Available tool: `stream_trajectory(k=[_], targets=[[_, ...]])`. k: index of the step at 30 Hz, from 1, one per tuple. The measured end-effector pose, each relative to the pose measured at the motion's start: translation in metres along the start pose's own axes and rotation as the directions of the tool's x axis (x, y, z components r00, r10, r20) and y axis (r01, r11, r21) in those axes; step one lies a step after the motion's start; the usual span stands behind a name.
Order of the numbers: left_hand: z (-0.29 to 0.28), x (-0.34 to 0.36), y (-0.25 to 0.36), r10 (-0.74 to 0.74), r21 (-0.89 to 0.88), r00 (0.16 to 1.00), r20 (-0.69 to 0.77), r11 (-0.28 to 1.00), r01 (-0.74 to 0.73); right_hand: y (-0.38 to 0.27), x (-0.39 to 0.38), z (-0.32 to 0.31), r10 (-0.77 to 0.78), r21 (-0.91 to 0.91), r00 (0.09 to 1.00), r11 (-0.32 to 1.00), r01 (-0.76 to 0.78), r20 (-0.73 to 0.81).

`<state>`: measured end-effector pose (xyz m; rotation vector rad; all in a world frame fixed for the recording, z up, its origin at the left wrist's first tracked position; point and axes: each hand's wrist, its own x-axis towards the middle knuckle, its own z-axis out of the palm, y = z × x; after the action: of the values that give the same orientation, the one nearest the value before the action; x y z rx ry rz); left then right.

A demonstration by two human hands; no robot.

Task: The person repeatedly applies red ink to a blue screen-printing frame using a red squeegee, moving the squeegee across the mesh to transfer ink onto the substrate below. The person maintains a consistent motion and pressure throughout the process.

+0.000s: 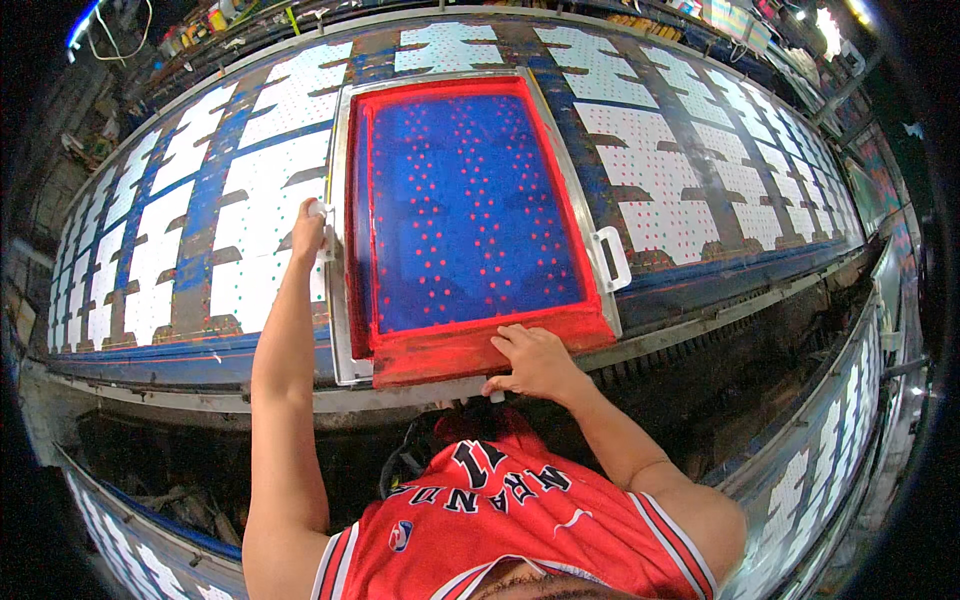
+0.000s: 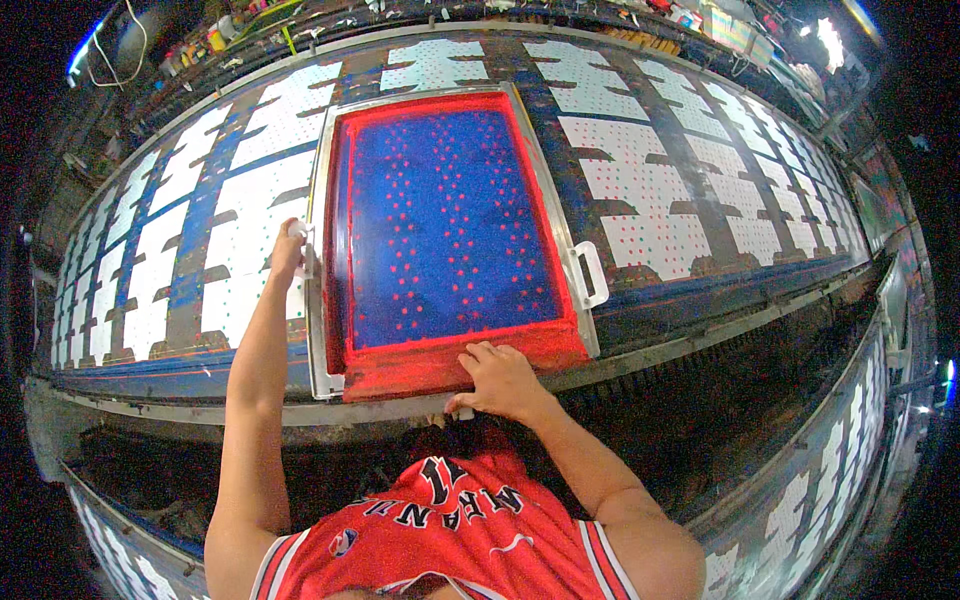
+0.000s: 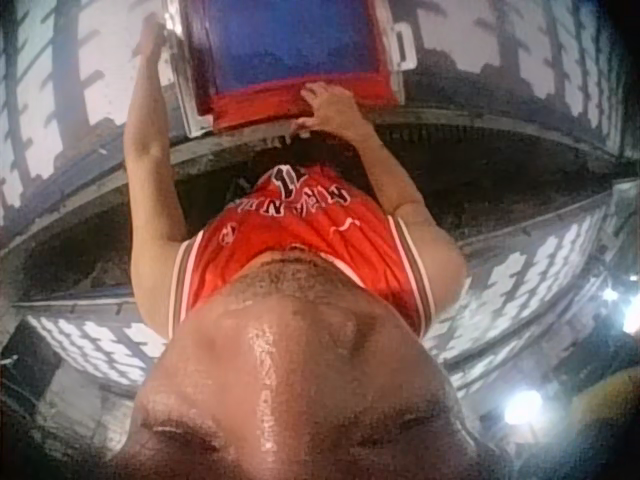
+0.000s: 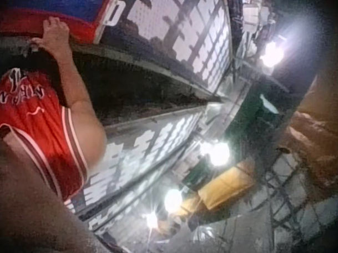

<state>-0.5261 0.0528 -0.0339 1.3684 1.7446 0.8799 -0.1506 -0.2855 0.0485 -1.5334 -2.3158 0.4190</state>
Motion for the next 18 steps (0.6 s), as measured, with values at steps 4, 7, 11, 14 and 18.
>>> stream_trajectory(k=[4,7,11,14,18], targets=[[-0.002,0.002,0.003,-0.017,-0.018,1.000,0.008,1.000,0.017,0.062,0.005,-0.037,0.303,0.165,0.939,0.947,-0.277,-0.161],[0.000,0.008,0.007,-0.017,-0.035,1.000,-0.003,0.999,0.017,0.135,0.014,-0.061,0.423,-0.016,0.655,0.833,-0.553,-0.626],[0.000,0.008,0.006,-0.007,-0.026,1.000,-0.015,1.000,0.006,0.194,0.010,-0.056,0.705,0.308,0.577,0.704,-0.640,-0.412],[-0.002,0.003,0.012,-0.040,-0.039,0.999,0.006,0.998,0.040,0.221,0.009,-0.045,0.801,0.495,0.557,0.584,-0.644,-0.219],[-0.011,-0.005,0.042,-0.084,-0.104,0.996,0.038,0.991,0.088,0.232,0.012,-0.038,0.816,0.504,0.541,0.561,-0.657,-0.203]])
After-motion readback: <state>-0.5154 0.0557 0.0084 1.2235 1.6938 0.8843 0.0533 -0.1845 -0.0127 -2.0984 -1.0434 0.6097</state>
